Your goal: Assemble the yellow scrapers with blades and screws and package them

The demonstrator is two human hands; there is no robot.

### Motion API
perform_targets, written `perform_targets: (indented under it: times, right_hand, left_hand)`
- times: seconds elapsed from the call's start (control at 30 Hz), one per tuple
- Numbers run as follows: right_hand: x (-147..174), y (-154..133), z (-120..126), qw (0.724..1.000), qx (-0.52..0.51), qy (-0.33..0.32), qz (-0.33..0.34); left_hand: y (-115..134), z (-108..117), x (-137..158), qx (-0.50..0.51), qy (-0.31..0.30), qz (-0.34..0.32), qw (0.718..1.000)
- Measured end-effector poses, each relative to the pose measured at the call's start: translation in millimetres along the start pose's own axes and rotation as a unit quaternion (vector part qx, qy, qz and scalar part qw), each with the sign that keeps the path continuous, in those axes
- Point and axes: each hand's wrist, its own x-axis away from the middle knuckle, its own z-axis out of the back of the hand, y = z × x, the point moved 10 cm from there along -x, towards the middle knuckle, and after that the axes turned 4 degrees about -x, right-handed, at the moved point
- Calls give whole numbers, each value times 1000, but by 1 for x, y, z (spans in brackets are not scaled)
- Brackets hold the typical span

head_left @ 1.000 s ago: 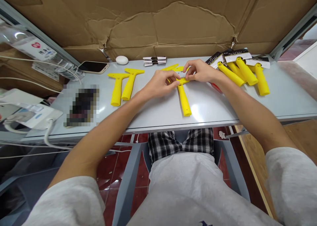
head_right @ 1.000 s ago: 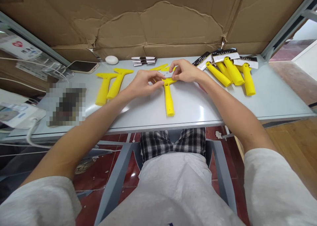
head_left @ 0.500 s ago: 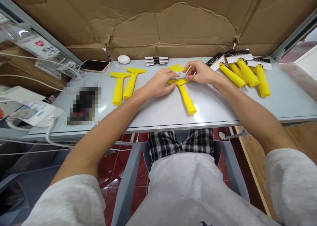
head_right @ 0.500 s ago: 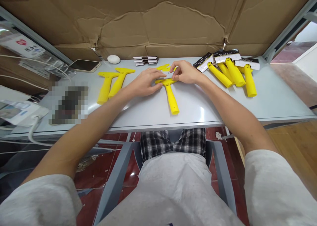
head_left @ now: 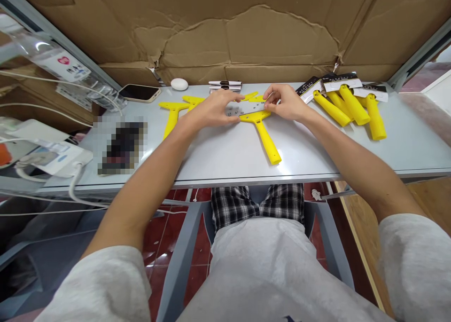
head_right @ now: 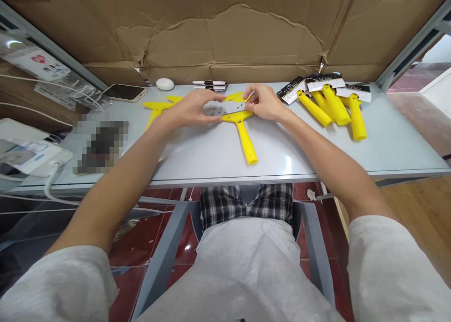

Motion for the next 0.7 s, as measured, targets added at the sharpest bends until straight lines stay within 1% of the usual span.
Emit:
perform_targets:
  times: [0.23, 0.47, 0.57, 0.7]
  right_hand:
    - [9, -13, -10, 999, 30, -40, -8]
    - [7, -10, -14, 997, 47, -56, 2]
    - [4, -9, -9, 997, 59, -47, 13]
    - [3, -15, 2, 993, 90, -53, 55]
  left_hand:
    - [4, -4, -2, -7, -14, -18, 1000]
    - [4, -3, -1, -9, -16, -18, 1000]
    - [4, -2, 0, -2, -8, -18, 1000]
    - [8, 0, 0, 4, 8, -32, 999]
